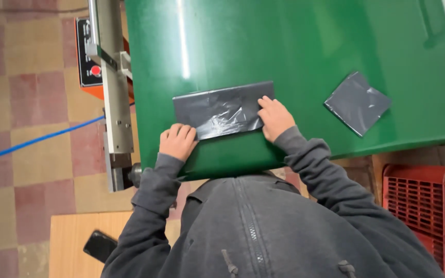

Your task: The person is folding plastic bags on a table and placing them into a crate.

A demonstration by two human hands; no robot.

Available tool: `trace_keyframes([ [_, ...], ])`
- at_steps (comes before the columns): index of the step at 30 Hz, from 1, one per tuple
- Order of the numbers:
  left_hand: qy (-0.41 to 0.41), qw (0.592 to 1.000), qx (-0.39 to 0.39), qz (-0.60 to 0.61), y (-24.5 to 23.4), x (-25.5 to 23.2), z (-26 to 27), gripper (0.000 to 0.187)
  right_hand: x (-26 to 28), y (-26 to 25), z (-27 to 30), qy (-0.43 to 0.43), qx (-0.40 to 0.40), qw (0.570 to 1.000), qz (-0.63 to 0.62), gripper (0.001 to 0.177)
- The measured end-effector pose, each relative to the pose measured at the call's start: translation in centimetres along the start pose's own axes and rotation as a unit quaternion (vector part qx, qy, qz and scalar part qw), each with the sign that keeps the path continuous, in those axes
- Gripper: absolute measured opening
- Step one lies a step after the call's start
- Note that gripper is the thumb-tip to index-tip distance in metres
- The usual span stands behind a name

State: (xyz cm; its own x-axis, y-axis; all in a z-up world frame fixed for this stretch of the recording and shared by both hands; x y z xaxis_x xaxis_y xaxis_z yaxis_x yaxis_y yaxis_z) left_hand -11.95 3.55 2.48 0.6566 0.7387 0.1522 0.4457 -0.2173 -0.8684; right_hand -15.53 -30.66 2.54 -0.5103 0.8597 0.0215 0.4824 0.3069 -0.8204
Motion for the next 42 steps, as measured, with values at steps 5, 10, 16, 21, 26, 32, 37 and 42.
trace_keyframes([
  [5,0.1,0.994,-0.042,0.006,0.2,-2.4,-1.3,0.011,7.0,2.3,-0.5,-0.063,0.04,0.989,-0.126,0.082],
  [10,0.064,0.819,0.384,0.421,-1.9,-5.4,-7.5,0.033,9.9,4.0,4.9,-0.024,-0.015,0.955,-0.295,0.04],
  [16,-0.26,0.52,0.563,0.587,8.1,-3.2,-12.6,0.101,6.6,9.4,14.3,0.533,0.016,0.691,-0.488,0.022],
  [21,-0.309,0.713,0.508,0.372,10.0,-3.6,-12.8,0.072,4.3,16.5,16.0,0.699,-0.095,0.474,-0.528,0.029],
  [26,-0.234,0.875,0.367,0.212,7.6,-7.3,-13.1,0.06,4.9,13.5,13.1,0.744,-0.083,0.418,-0.515,0.038],
  [32,0.021,0.937,0.091,0.337,2.9,-12.8,-15.6,0.029,3.0,0.5,11.6,0.678,-0.189,0.614,-0.357,0.049],
  [37,-0.094,0.873,0.159,0.451,3.2,-21.7,-21.0,0.027,-3.1,-8.7,12.6,0.658,-0.269,0.672,-0.207,0.042],
  [42,-0.14,0.864,0.168,0.453,7.5,-31.3,-28.5,0.032,-12.0,-12.4,17.2,0.617,-0.324,0.705,-0.131,0.033],
])
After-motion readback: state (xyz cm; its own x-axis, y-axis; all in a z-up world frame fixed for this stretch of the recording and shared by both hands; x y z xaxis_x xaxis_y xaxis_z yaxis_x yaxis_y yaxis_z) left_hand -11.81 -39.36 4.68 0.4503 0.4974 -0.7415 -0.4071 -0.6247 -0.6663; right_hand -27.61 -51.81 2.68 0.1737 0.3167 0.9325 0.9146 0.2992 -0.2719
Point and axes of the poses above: each hand's wrist, its own z-axis away from the middle knuckle, its own y-axis out of the palm, x = y × z, the point moved 2 cm from there along -z, towards the middle knuckle, and after that the axes turned 3 degrees about -y, right-handed, at the moved point
